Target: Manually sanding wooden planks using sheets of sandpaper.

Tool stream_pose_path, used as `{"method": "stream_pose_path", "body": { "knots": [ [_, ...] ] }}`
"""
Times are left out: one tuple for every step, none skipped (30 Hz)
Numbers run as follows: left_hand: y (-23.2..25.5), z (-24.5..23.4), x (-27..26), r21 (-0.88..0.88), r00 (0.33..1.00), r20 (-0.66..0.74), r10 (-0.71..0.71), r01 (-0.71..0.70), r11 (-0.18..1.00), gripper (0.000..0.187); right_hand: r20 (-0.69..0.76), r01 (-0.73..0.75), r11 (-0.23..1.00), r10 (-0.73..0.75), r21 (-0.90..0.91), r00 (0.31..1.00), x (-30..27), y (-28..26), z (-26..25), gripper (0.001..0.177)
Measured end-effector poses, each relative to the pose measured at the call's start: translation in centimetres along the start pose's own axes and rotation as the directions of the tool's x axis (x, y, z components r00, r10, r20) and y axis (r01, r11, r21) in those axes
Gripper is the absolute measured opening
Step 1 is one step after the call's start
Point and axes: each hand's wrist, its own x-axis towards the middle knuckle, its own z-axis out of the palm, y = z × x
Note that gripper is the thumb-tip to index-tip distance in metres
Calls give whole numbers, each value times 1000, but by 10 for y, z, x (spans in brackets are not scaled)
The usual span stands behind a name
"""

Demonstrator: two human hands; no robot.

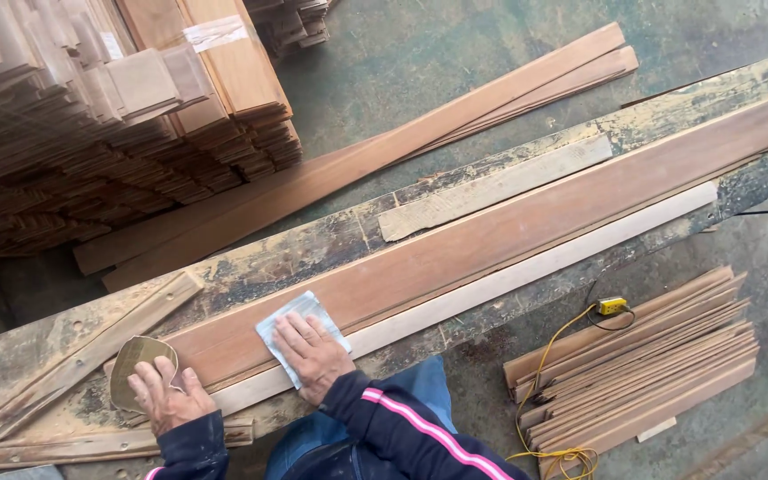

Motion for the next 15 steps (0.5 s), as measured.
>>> {"method": "stream_pose_path", "body": {
  "knots": [
    [-2, 8, -1, 5, 1000, -7, 2, -2, 1000, 52, -6, 5, 1000, -5, 4, 1000, -6, 20, -16, 84],
    [-3, 17, -2, 59, 999, -29, -17, 18, 998, 52, 7, -10, 1000, 10, -9, 1000, -14, 42, -32, 81],
    [-3, 26, -2, 112, 998, -53, -33, 39, 993, 53, 20, -24, 999, 25, -21, 999, -21, 63, -49, 79],
    [19, 38, -2, 109, 998, -51, -36, 41, 993, 53, 23, -24, 999, 25, -25, 999, -41, 108, -79, 79],
    [41, 49, -2, 132, 999, -48, -15, 22, 991, 54, -184, -144, 985, 126, -92, 975, -61, 153, -109, 72],
    [61, 58, -6, 161, 999, -44, -1, 8, 987, 54, -383, -269, 955, 203, -127, 901, -82, 196, -138, 66],
    [100, 80, -19, 163, 999, -41, -9, 16, 986, 54, -375, -265, 956, 202, -125, 905, -112, 249, -165, 66],
    [140, 102, -22, 151, 995, -26, 95, -90, 985, 57, -448, -378, 896, 246, -233, 860, -139, 300, -197, 53],
    [180, 124, -24, 137, 980, -11, 198, -195, 971, 60, -524, -488, 810, 276, -324, 806, -168, 347, -231, 43],
    [228, 139, -33, 139, 981, -8, 196, -193, 971, 60, -521, -488, 811, 278, -323, 807, -186, 377, -246, 43],
    [274, 154, -42, 78, 961, 3, 277, -276, 958, 64, -571, -600, 747, 369, -287, 733, -204, 408, -260, 40],
    [322, 171, -50, 13, 935, 5, 354, -354, 935, 68, -617, -699, 670, 447, -248, 648, -220, 441, -276, 37],
    [336, 173, -51, 13, 936, 6, 351, -351, 936, 68, -615, -698, 671, 446, -250, 650, -208, 423, -271, 37],
    [348, 174, -56, -19, 924, 15, 383, -383, 924, 70, -601, -685, 684, 444, -252, 665, -197, 404, -266, 39],
    [359, 175, -60, -51, 910, 22, 414, -413, 909, 71, -586, -672, 696, 442, -253, 679, -187, 384, -259, 42]
  ]
}}
